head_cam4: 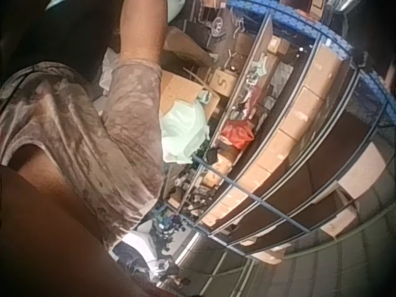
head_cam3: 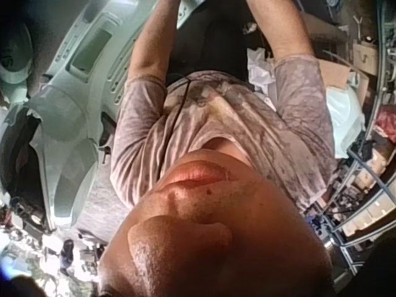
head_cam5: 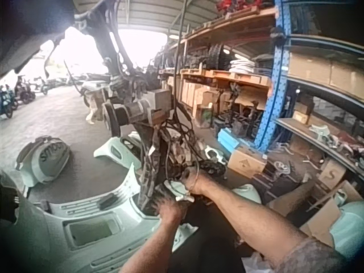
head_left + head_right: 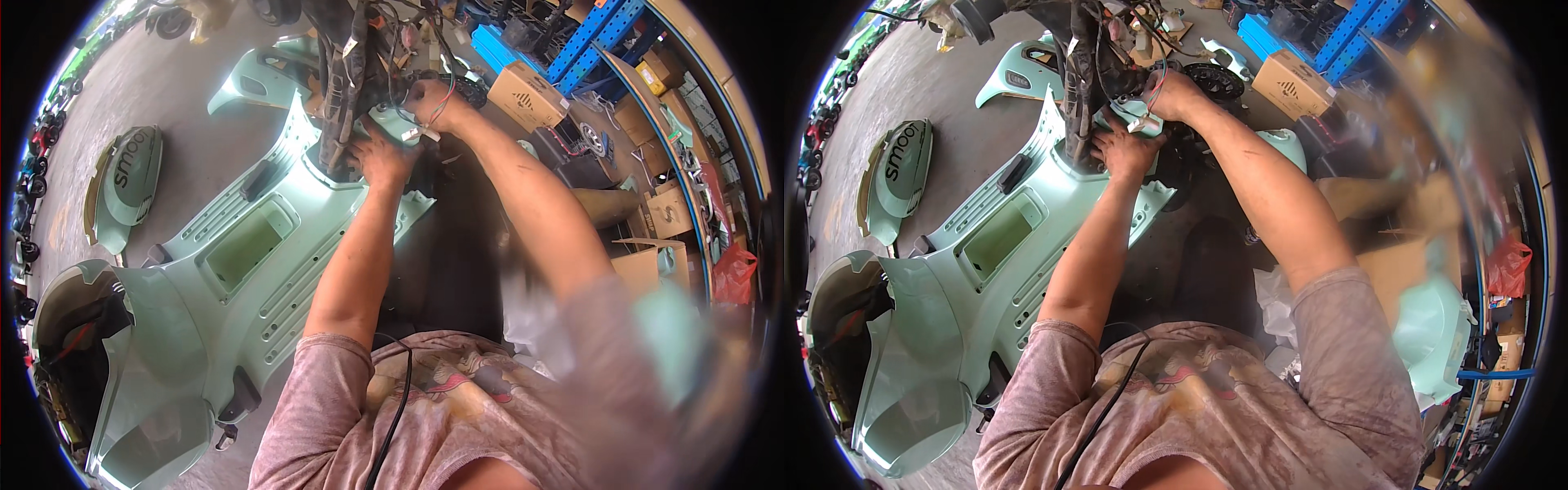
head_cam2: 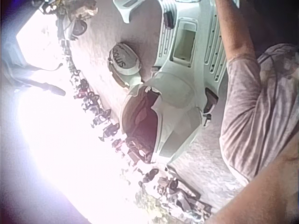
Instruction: The person works on the internal components and wiring of a scooter, handling wires and using a metal rod to reach inside the frame before fitting a plastic cover piece onto the scooter body.
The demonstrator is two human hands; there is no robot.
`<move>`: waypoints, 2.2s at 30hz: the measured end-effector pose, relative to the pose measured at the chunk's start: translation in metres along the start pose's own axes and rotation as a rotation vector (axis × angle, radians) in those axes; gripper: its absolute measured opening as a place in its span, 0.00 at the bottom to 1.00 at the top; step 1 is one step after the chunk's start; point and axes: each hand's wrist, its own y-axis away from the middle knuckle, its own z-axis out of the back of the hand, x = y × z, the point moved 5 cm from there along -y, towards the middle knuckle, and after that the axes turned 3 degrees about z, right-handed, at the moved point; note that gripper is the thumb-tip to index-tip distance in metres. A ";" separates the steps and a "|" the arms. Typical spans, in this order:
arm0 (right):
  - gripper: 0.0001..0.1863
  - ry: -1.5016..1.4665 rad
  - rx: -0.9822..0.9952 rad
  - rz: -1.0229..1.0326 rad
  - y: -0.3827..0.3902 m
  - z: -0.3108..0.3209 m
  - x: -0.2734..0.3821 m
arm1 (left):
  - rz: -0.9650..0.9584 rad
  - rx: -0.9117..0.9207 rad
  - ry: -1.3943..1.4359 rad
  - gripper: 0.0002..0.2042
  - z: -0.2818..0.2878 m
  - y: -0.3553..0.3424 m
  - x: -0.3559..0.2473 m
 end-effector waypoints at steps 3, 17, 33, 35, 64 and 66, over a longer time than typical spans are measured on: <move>0.12 -0.278 0.285 -0.468 -0.001 -0.009 -0.002 | -0.012 -0.034 0.011 0.64 -0.003 -0.004 0.006; 0.13 -0.599 0.466 -0.821 0.037 -0.026 0.026 | -0.306 0.031 -0.002 0.28 0.051 -0.002 -0.004; 0.13 -1.709 0.037 -0.802 0.050 -0.117 0.033 | -0.472 0.489 -0.350 0.17 0.071 -0.024 -0.028; 0.13 -1.675 -0.013 -0.765 0.047 -0.121 0.036 | -0.625 0.407 -0.414 0.19 0.063 -0.030 -0.014; 0.20 0.189 0.229 0.118 0.032 -0.009 0.040 | -0.402 0.239 -0.316 0.19 0.078 -0.006 -0.015; 0.19 0.180 0.195 0.126 0.032 -0.009 0.034 | -0.400 0.221 -0.306 0.18 0.078 -0.005 -0.016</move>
